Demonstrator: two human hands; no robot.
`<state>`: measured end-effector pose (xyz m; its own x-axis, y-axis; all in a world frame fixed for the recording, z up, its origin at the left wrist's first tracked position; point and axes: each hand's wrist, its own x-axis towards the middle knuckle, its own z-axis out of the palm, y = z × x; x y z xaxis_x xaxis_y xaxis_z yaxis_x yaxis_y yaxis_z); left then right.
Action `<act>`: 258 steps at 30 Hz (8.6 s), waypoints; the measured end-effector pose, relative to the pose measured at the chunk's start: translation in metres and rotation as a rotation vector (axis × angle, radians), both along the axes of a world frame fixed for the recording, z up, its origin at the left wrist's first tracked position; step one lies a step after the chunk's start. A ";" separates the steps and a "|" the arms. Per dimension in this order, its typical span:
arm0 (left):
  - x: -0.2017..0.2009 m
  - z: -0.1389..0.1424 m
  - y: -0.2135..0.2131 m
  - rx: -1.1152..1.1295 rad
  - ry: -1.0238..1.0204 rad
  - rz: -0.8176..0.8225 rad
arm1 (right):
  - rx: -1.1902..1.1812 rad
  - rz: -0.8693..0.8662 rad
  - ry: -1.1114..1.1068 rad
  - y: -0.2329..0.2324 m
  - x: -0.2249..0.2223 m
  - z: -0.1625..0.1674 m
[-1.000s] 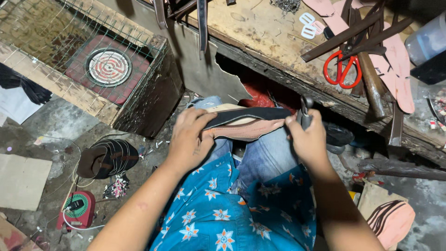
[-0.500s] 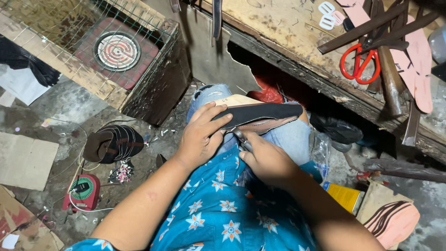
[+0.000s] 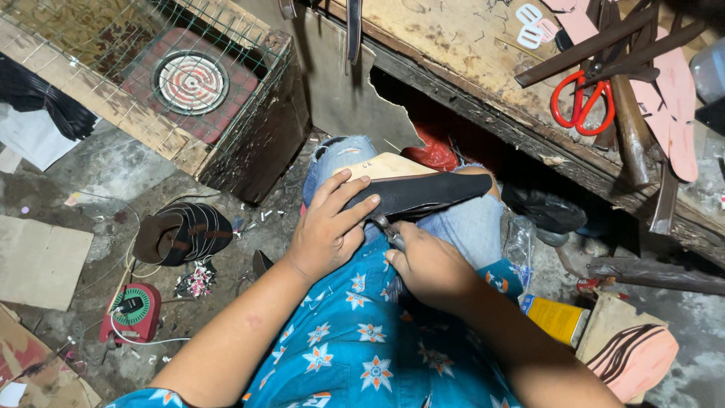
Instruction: The person uses pliers to trim and smooth the edges of a sandal sole while seated. They repeatedly reposition the sandal and use the pliers to remove excess material along the perimeter, then place the sandal aside.
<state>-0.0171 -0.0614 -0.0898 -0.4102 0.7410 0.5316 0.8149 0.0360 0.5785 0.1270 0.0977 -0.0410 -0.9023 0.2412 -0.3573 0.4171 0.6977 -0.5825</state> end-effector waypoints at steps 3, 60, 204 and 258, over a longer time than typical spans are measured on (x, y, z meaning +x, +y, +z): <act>-0.001 0.000 0.001 0.012 -0.011 0.009 | 0.004 -0.031 -0.048 -0.004 0.002 -0.003; 0.025 0.027 0.023 -0.377 0.088 0.195 | 0.451 0.013 -0.014 0.016 0.017 -0.018; 0.002 0.040 0.119 -0.720 -0.001 -0.043 | 0.626 -0.027 0.046 0.057 0.038 -0.030; 0.019 0.035 0.114 -0.576 0.075 -0.055 | 0.748 0.030 0.136 0.056 0.054 -0.037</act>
